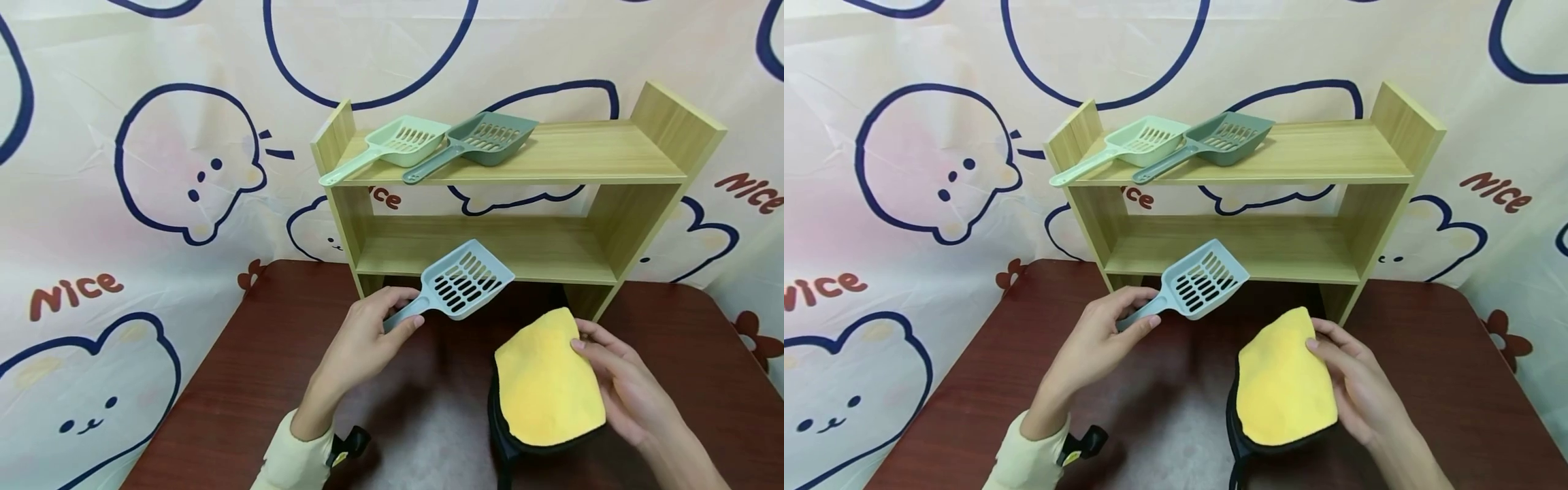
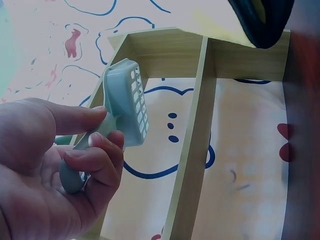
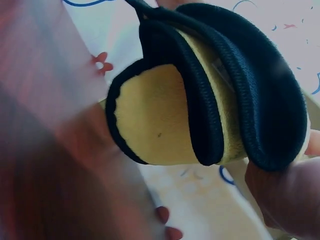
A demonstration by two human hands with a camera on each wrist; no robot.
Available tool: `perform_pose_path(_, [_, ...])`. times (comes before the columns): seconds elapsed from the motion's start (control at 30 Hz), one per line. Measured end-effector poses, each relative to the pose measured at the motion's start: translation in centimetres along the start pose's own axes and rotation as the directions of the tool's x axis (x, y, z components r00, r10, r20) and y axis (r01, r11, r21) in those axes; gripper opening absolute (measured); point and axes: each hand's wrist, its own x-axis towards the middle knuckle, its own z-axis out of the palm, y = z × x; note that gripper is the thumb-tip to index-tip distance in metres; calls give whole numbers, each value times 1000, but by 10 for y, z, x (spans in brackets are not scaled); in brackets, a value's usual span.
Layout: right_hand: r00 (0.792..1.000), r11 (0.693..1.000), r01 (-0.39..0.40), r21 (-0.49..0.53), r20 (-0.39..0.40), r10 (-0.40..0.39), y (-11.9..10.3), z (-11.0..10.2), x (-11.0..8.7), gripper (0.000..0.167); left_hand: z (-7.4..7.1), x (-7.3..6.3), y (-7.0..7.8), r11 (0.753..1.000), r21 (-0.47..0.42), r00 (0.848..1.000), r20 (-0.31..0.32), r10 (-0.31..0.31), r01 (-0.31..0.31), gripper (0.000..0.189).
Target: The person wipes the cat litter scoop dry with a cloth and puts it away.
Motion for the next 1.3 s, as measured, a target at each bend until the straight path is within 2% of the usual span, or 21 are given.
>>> perform_pose_path(0.17, [1000,1000,-13,25,-12,13,11,-15,-6,42,-3,-2,2,1000,8,1000,-3,3,-3,33])
perform_pose_path(0.33, [992,995,-58,-80,-116,48,20,-30,-13,38,-5,-2,5,1000,14,1000,-7,18,-18,33])
perform_pose_path(0.43, [969,975,-120,-185,-234,75,21,-40,-21,33,-6,-2,7,1000,14,1000,-3,23,-23,33])
perform_pose_path(0.53, [928,937,-212,-277,-359,103,19,-48,-30,25,-6,-2,9,1000,13,1000,0,23,-24,33])
perform_pose_path(0.67, [860,851,-360,-382,-490,143,16,-59,-40,19,-7,-1,13,999,17,999,2,32,-32,33])
perform_pose_path(0.77, [821,764,-460,-453,-545,171,12,-67,-46,37,-8,2,17,998,32,999,0,46,-46,33])
perform_pose_path(0.83, [801,683,-511,-522,-577,158,9,-71,-47,53,-10,3,22,998,41,999,1,42,-42,33])
perform_pose_path(0.9, [798,589,-532,-609,-593,108,7,-74,-48,66,-12,5,26,998,51,999,4,39,-39,32])
perform_pose_path(0.97, [795,503,-538,-677,-605,38,5,-75,-49,70,-15,8,32,998,57,999,12,33,-33,30])
perform_pose_path(1.03, [794,437,-522,-733,-604,-64,4,-75,-51,69,-18,11,39,998,61,999,23,33,-34,29])
perform_pose_path(1.1, [791,398,-496,-772,-590,-159,5,-72,-53,63,-21,14,47,997,69,999,31,35,-37,28])
perform_pose_path(1.2, [763,343,-482,-806,-579,-287,5,-66,-56,56,-26,19,60,994,90,998,38,52,-55,27])
perform_pose_path(1.3, [739,309,-493,-813,-579,-344,3,-60,-59,54,-30,25,71,990,118,997,43,71,-76,26])
